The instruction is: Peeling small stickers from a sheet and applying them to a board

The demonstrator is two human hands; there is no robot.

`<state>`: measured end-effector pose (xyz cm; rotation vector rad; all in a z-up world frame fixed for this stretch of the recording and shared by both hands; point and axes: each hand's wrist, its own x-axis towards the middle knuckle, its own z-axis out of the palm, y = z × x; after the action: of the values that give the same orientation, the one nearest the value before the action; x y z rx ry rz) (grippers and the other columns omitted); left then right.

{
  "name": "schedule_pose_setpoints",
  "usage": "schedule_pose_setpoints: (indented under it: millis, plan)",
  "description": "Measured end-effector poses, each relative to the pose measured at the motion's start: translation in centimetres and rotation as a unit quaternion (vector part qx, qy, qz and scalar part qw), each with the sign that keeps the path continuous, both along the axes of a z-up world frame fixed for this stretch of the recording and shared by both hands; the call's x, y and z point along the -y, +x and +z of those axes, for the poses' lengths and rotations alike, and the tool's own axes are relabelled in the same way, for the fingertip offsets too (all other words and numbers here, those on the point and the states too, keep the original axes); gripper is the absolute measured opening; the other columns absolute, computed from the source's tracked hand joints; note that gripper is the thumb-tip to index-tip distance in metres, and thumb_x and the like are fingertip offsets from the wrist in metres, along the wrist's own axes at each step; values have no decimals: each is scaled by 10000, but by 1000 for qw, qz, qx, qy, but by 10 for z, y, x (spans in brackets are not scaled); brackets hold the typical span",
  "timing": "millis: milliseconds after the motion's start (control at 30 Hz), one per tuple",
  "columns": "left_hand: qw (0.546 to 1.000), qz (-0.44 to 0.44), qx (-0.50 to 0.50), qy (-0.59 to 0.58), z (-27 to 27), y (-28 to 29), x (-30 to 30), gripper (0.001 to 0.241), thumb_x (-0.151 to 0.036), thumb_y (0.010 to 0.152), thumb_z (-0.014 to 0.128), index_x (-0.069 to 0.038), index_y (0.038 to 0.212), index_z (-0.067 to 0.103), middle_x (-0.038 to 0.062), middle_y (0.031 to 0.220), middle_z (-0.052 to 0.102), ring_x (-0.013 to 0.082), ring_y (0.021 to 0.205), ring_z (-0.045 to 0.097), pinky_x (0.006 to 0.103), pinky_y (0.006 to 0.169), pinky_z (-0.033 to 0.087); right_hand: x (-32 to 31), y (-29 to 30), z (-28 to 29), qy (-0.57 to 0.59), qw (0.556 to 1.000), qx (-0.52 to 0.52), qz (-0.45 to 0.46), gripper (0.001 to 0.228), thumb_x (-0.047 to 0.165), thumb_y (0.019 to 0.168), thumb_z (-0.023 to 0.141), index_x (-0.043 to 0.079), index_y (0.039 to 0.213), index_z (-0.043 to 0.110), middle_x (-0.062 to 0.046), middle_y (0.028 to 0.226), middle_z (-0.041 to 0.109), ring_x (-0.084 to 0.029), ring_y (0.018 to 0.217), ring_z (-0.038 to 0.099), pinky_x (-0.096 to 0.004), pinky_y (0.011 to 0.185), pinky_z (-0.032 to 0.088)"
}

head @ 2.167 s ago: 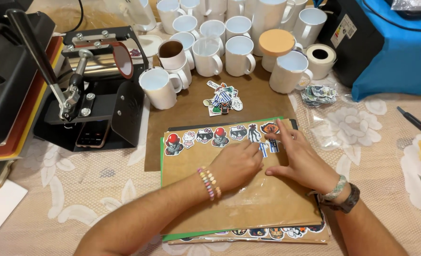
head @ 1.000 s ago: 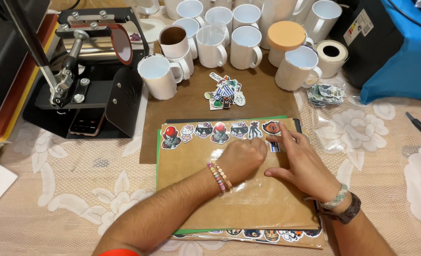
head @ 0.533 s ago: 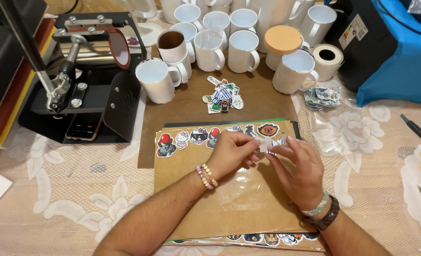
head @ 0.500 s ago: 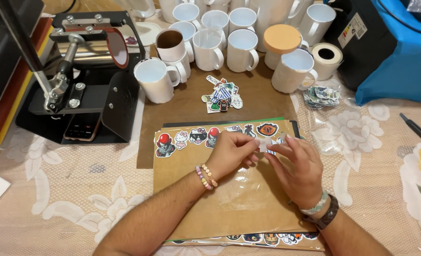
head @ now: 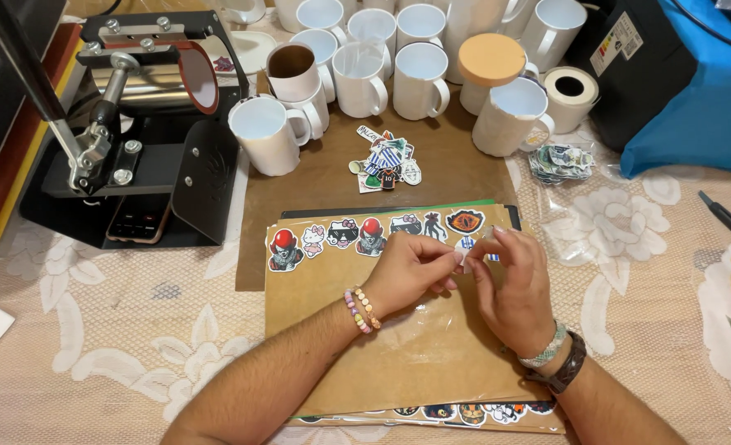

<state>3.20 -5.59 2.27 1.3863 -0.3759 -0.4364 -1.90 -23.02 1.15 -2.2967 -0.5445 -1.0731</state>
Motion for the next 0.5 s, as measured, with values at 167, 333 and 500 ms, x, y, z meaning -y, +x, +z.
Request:
schedule_pose_setpoints:
  millis: [167,333,500]
  plan:
    - [1000,-8,-14,-19,4,-3,4,168,-40,894,653,92,959,734,231,716,716,233,595,722,259,512,605,3,-2,-9,109,990,-67,65,525,-35,942,590,-74,1401,340,-106,946,649,-317,969,611,-492,961,467]
    - [998,3,-52,-43,-10,5,-1,181,-46,898,659,108,968,721,236,757,721,239,614,734,276,506,616,9,3,-1,219,965,-75,123,493,-111,977,493,-63,1419,280,-118,993,540,-263,978,568,-491,980,454]
    - [987,118,67,84,25,13,-10,181,-152,930,665,-14,972,774,152,701,733,199,614,725,282,513,611,14,4,-2,291,945,-80,125,455,-41,1032,440,-35,1453,267,-112,1000,527,-263,1067,569,-479,1072,434]
